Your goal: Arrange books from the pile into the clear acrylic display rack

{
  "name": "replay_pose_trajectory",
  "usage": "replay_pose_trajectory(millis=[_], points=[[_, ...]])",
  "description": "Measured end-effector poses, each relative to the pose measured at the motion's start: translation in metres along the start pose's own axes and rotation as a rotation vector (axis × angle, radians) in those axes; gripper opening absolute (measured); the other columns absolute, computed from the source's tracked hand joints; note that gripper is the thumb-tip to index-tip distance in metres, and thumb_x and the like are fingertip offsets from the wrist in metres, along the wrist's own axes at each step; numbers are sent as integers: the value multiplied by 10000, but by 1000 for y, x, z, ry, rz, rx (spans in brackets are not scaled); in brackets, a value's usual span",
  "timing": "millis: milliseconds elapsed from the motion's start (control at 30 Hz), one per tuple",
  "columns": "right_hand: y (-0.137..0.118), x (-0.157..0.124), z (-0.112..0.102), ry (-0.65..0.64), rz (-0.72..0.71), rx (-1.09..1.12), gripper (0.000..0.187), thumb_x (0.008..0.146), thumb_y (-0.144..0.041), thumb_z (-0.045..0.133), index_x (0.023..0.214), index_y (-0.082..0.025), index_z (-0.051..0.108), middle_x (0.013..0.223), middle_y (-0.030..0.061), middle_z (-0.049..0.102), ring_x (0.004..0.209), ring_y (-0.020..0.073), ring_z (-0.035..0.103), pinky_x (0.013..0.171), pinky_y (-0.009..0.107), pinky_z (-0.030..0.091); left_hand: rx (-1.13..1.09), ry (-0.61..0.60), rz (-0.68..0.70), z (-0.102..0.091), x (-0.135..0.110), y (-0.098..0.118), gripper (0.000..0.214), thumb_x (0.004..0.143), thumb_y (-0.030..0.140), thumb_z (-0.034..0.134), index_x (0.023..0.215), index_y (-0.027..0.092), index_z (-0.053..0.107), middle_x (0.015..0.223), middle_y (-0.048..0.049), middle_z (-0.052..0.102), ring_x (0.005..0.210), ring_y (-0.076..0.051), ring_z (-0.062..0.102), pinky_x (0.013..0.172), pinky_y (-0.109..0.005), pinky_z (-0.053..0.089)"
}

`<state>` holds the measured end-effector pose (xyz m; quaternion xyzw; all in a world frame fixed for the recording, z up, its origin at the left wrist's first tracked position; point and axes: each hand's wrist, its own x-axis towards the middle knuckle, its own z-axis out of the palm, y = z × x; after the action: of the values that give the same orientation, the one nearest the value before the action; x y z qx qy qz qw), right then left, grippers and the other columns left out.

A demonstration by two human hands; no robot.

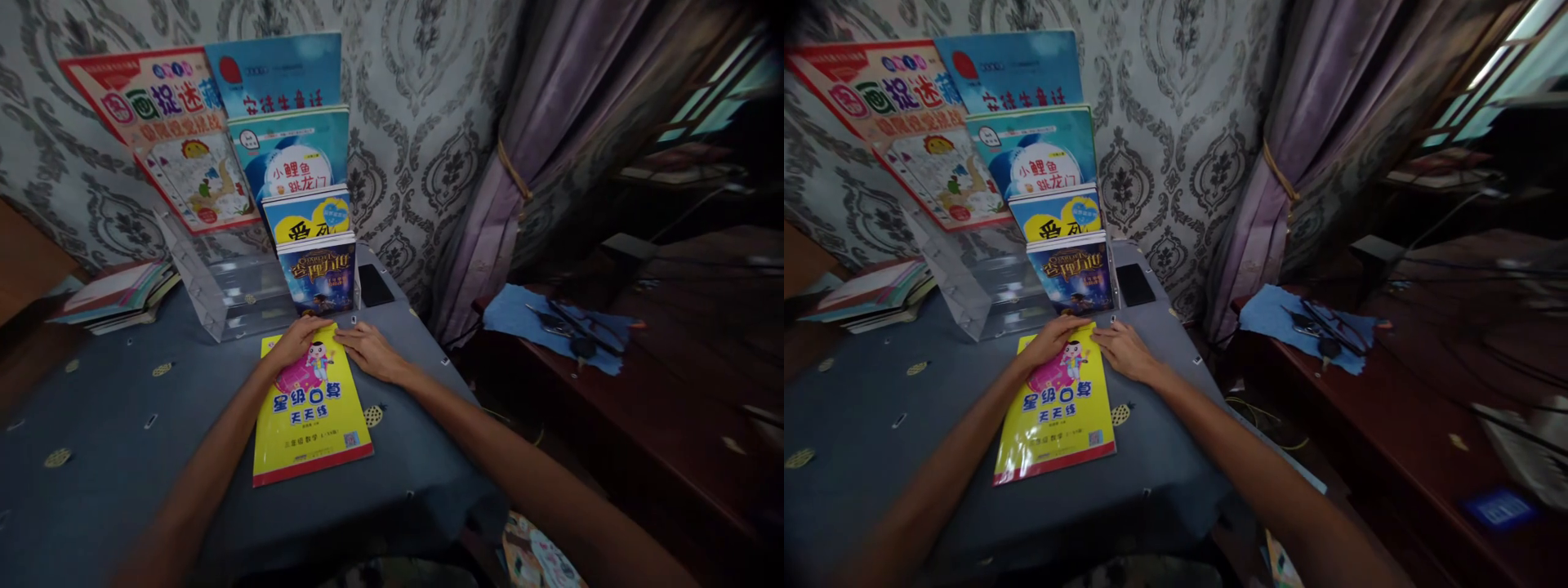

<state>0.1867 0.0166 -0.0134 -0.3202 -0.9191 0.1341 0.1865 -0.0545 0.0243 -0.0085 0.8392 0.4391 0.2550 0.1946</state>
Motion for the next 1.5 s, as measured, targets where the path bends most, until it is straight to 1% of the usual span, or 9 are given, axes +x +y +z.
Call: replay_pose_trajectory(millis=[100,267,467,667,833,967,1167,1333,1500], points=[[4,-1,3,23,-3,38,415,1007,-145,447,1375,-176,636,1439,106,624,1150,257,566,994,443,446,92,-35,23,1,-1,3,501,934,109,386,1342,225,654,1337,-87,679,1213,-216,593,1097,-428,422],[8,3,6,68,46,122,446,973,-79,443,1325,-219,678,1399,81,658,1196,242,577,1023,446,445,306,-112,-4,-1,-3,17,639,851,12,398,1403,257,605,1410,-77,629,1239,-227,557,1067,-428,418],[13,7,5,117,87,221,520,933,-26,413,1342,-226,663,1310,74,711,1151,227,619,1025,436,476,503,-170,17,-1,-4,30,688,825,-7,465,1463,240,545,1440,-96,609,1270,-254,543,1045,-422,410],[19,15,10,156,74,319,611,908,-25,385,1470,-227,517,1383,69,663,1294,212,568,1107,450,433,493,-129,48,2,-6,24,657,836,5,471,1447,231,556,1428,-101,622,1264,-246,563,1037,-416,424],[21,22,13,148,81,300,591,882,1,378,1412,-178,567,1376,97,665,1288,213,575,1112,439,432,465,-117,37,2,-7,22,636,826,-2,464,1406,221,596,1406,-88,641,1245,-247,579,1022,-407,446],[20,23,12,134,90,255,613,867,24,392,1397,-211,592,1358,80,678,1265,219,588,1091,444,447,498,-110,39,4,-7,25,596,847,29,496,1403,216,601,1401,-105,640,1242,-262,583,1011,-416,451],[17,22,10,144,109,233,612,862,23,402,1386,-208,617,1330,78,691,1244,229,597,1070,428,464,553,-99,53,5,-8,33,523,894,63,489,1384,198,612,1380,-122,645,1238,-272,589,1052,-442,413],[19,22,12,134,110,230,566,868,17,401,1330,-176,666,1288,93,712,1205,218,617,1056,397,468,510,-134,71,5,-14,41,503,920,54,457,1372,208,613,1394,-102,641,1289,-247,568,1064,-412,402],[22,24,13,101,59,201,544,876,13,423,1294,-201,697,1345,76,693,1256,218,590,1080,422,446,468,-168,94,9,-23,51,548,916,27,428,1406,221,578,1434,-85,619,1354,-215,526,1115,-404,352]])
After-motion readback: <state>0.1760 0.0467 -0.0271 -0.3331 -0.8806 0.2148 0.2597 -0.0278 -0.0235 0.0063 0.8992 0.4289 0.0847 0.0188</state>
